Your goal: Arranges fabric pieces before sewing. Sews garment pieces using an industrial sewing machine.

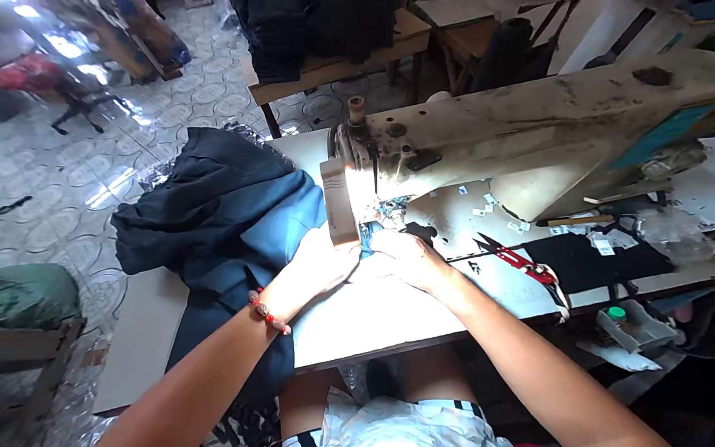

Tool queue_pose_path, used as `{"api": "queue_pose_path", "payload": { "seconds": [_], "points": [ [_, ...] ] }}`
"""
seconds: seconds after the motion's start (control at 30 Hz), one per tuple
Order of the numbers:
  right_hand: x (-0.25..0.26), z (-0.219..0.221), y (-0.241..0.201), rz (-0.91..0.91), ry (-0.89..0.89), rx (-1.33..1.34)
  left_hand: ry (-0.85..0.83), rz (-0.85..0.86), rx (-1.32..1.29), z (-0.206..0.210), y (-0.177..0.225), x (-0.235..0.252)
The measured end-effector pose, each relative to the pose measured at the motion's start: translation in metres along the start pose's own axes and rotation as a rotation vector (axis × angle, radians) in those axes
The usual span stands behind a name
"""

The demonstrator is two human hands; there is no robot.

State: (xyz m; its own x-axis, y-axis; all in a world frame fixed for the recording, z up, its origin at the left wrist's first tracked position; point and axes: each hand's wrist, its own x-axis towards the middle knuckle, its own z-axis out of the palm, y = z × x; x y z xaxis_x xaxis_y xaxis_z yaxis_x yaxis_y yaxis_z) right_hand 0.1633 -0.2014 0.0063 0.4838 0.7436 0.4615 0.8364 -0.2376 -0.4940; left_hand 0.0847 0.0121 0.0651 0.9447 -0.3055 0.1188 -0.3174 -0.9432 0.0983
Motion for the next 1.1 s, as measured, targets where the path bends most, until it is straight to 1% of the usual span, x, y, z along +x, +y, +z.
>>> {"api": "queue_pose_path", "payload": {
  "seconds": [0.07,0.13,0.17,0.2,0.23,0.27,0.3,0.33,0.4,0.5,0.57,0.67,0.73,0.83,0.9,1.0,1.1],
  "points": [
    [-0.003,0.0,0.001,0.037,-0.023,0.017,0.013,-0.057,-0.031,-0.037,0.008,-0.009],
    [-0.005,0.003,0.005,0.001,-0.014,0.004,-0.03,-0.058,-0.052,-0.067,0.014,-0.018],
    [-0.003,0.002,0.004,-0.003,-0.024,0.0,-0.081,-0.055,-0.047,-0.072,0.014,-0.019],
    [0.0,0.0,0.002,0.001,-0.036,0.009,-0.125,-0.018,-0.002,-0.07,0.012,-0.014],
    [0.004,-0.005,-0.003,0.008,-0.053,0.028,-0.187,0.055,0.061,-0.064,0.012,-0.003],
    [0.007,-0.009,-0.007,0.014,-0.076,0.021,-0.274,0.087,0.108,-0.063,0.016,0.004],
    [0.01,-0.011,-0.011,0.01,-0.094,-0.003,-0.287,0.097,0.13,-0.062,0.016,0.004],
    [0.011,-0.012,-0.012,0.004,-0.108,-0.025,-0.203,0.123,0.144,-0.058,0.009,0.001],
    [0.009,-0.009,-0.012,0.01,-0.116,-0.057,-0.045,0.121,0.173,-0.054,-0.008,-0.005],
    [0.01,-0.012,-0.017,0.092,-0.071,0.003,0.083,0.108,0.203,-0.056,-0.007,-0.01],
    [0.011,-0.013,-0.018,0.075,-0.067,0.002,0.047,0.135,0.199,-0.053,0.007,-0.014],
    [0.006,-0.005,-0.006,-0.116,-0.036,-0.012,-0.022,0.256,0.153,-0.029,0.034,-0.019],
    [-0.004,-0.002,-0.005,-0.211,-0.061,-0.017,-0.032,0.263,0.101,-0.006,0.042,-0.022],
    [-0.024,-0.005,-0.013,-0.233,-0.114,-0.02,0.006,0.274,0.028,0.012,0.037,-0.025],
    [-0.029,-0.005,-0.014,-0.245,-0.112,-0.021,0.004,0.286,0.005,0.009,0.03,-0.025],
    [-0.029,-0.008,-0.017,-0.263,-0.07,-0.057,0.048,0.213,0.042,0.0,0.019,-0.028],
    [-0.031,-0.01,-0.025,-0.242,-0.035,-0.057,0.047,0.168,0.046,0.012,0.01,-0.037]
  ]
}}
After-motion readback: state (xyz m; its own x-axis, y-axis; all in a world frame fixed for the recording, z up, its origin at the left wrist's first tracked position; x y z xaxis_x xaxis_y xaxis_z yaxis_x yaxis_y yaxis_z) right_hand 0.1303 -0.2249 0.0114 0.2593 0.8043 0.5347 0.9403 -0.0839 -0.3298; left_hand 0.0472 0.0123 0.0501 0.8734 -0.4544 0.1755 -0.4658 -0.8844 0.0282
